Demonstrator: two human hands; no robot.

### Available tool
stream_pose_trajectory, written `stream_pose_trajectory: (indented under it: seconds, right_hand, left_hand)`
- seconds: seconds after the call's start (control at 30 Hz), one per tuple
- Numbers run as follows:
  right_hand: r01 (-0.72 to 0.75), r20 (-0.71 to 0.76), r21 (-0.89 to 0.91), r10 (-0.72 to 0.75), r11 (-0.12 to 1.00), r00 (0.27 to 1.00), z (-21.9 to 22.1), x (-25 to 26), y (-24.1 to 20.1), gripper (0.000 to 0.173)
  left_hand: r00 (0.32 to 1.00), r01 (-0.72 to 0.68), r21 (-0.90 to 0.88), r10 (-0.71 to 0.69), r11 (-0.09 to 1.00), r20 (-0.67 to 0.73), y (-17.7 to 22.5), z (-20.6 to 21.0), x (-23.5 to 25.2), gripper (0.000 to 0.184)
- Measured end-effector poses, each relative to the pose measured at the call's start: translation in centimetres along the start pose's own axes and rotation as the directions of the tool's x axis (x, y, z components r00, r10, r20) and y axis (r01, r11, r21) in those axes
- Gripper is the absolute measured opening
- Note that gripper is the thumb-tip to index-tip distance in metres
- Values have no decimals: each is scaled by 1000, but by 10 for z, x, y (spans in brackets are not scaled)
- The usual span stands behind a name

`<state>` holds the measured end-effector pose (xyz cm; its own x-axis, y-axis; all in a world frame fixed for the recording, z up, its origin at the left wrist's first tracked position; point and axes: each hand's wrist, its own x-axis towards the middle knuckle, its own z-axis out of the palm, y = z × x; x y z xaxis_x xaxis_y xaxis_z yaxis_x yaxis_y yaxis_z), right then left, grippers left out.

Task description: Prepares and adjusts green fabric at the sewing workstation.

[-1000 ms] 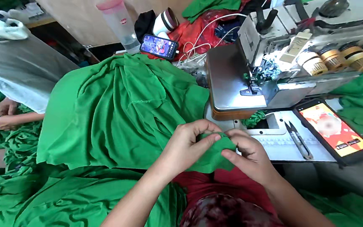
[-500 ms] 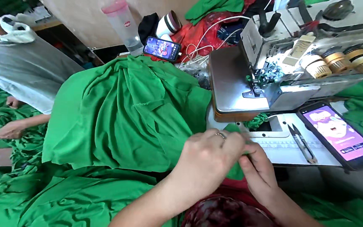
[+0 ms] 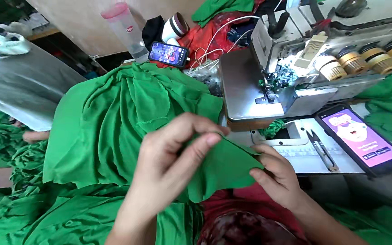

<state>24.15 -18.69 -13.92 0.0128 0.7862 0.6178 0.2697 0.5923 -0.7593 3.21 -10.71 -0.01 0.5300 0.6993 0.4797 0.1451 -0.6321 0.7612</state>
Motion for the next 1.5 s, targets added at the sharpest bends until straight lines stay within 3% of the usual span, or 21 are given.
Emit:
stream_pose_trajectory:
  seconds: [0.07, 0.2, 0.33, 0.4, 0.43, 0.53, 0.57, 0.67, 0.7, 0.77, 0.83, 0.9, 0.93, 0.97, 1.03, 1.13, 1.23, 1.3, 1.43, 1.5]
  right_hand:
    - [-62, -22, 3, 62, 998, 998, -4, -4, 7, 38]
    - [-92, -52, 6, 92, 996, 994, -12, -13, 21, 28]
    - [-93, -77, 46, 96, 995, 992, -16, -18, 24, 22]
    - [-141, -98, 68, 147, 988, 984, -16, -20, 23, 17]
    - [-169, -111, 69, 176, 983, 978, -15, -21, 23, 18]
    - [-197, -104, 10, 197, 980, 975, -19, -23, 25, 22]
    - [-173, -84, -7, 172, 985, 981, -21, -23, 24, 22]
    - [-46, -25, 70, 48, 997, 999, -27, -9, 8, 22]
    - [-9, -11, 130, 11, 991, 1000, -29, -3, 0, 21]
    - [14, 13, 264, -18, 964, 1000, -31, 10, -11, 19]
    - [-57, 38, 380, 45, 923, 998, -31, 14, -13, 20]
    - [-207, 73, 461, 196, 863, 978, -29, 6, -4, 22]
    - [-306, 102, 483, 294, 821, 950, -29, -4, 3, 20]
    - [-413, 130, 477, 403, 776, 906, -29, -17, 7, 15]
    - [-588, 156, 393, 579, 707, 800, -30, -44, 11, 8]
    - [-668, 157, 357, 663, 652, 732, -35, -76, 8, 9]
    - [-639, 133, 446, 660, 627, 740, -38, -87, 9, 8]
    - [-623, 138, 450, 640, 640, 756, -42, -84, 8, 6]
    - [-620, 154, 402, 618, 674, 771, -52, -74, 3, 3]
    - [-607, 110, 385, 619, 695, 778, -55, -68, 5, 5]
  left_hand:
    - [988, 113, -60, -118, 992, -101, -8, -1, 1, 10]
    - [994, 107, -212, -96, 971, 59, -30, -7, -5, 11]
    - [993, 107, -242, -94, 964, 67, -37, -2, -5, 12]
    - [998, 68, -115, -69, 991, 2, -45, 0, -8, 15]
    - [998, 47, 36, -46, 998, -36, -48, 0, -13, 19]
    - [999, 32, 362, -15, 932, -47, -40, -5, -28, 26]
    - [998, 61, 354, -58, 933, -19, -32, -8, -30, 23]
    - [971, 225, 38, -227, 974, 78, -14, -21, -19, 14]
    - [976, 209, -23, -207, 978, 68, -15, -25, -11, 14]
    - [996, 4, 24, -1, 1000, -90, -24, -24, 11, 12]
    - [909, -243, 263, 314, 934, -273, -37, -4, 38, 13]
    - [808, -364, 475, 525, 801, -266, -47, 28, 65, 18]
    - [795, -405, 507, 567, 761, -217, -54, 48, 77, 18]
    - [819, -423, 486, 552, 765, -156, -64, 68, 84, 18]
    - [921, -358, 442, 389, 823, 21, -83, 104, 86, 15]
    - [964, -263, 420, 220, 868, 148, -100, 137, 74, 13]
    - [974, -226, 361, 214, 905, 72, -103, 145, 67, 10]
    - [976, -215, 427, 201, 878, 78, -99, 144, 61, 12]
    - [978, -207, 693, 150, 690, 142, -81, 149, 38, 40]
    - [980, -197, 685, 132, 701, 147, -84, 152, 40, 45]
